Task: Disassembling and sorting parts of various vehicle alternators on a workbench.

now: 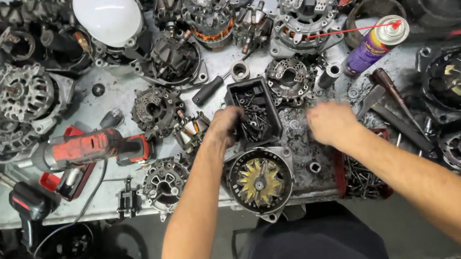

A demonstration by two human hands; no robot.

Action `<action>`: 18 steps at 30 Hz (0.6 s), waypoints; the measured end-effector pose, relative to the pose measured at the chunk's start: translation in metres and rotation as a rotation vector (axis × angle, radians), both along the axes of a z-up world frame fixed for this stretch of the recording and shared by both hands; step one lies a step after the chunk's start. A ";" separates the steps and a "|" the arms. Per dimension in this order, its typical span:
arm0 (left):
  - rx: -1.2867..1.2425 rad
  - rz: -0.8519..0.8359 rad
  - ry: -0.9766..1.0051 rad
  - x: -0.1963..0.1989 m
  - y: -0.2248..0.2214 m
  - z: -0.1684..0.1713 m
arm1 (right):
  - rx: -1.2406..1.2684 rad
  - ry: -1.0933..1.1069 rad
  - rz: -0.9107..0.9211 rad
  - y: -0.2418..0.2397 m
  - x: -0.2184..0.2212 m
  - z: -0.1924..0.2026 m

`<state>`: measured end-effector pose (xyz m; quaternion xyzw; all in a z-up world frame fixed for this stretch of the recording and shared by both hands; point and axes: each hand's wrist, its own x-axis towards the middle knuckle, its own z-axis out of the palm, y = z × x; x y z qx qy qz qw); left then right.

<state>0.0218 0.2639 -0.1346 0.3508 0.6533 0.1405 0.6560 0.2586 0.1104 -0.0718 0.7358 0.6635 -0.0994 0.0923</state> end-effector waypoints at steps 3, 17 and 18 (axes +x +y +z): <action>0.094 -0.044 0.120 -0.015 -0.004 0.058 | -0.048 -0.040 -0.039 -0.010 0.009 -0.051; 0.379 0.197 -0.209 -0.049 -0.056 0.181 | -0.139 0.216 -0.078 0.021 -0.018 -0.007; 0.382 0.268 -0.301 -0.057 -0.064 0.178 | -0.179 0.264 -0.098 0.030 -0.019 0.002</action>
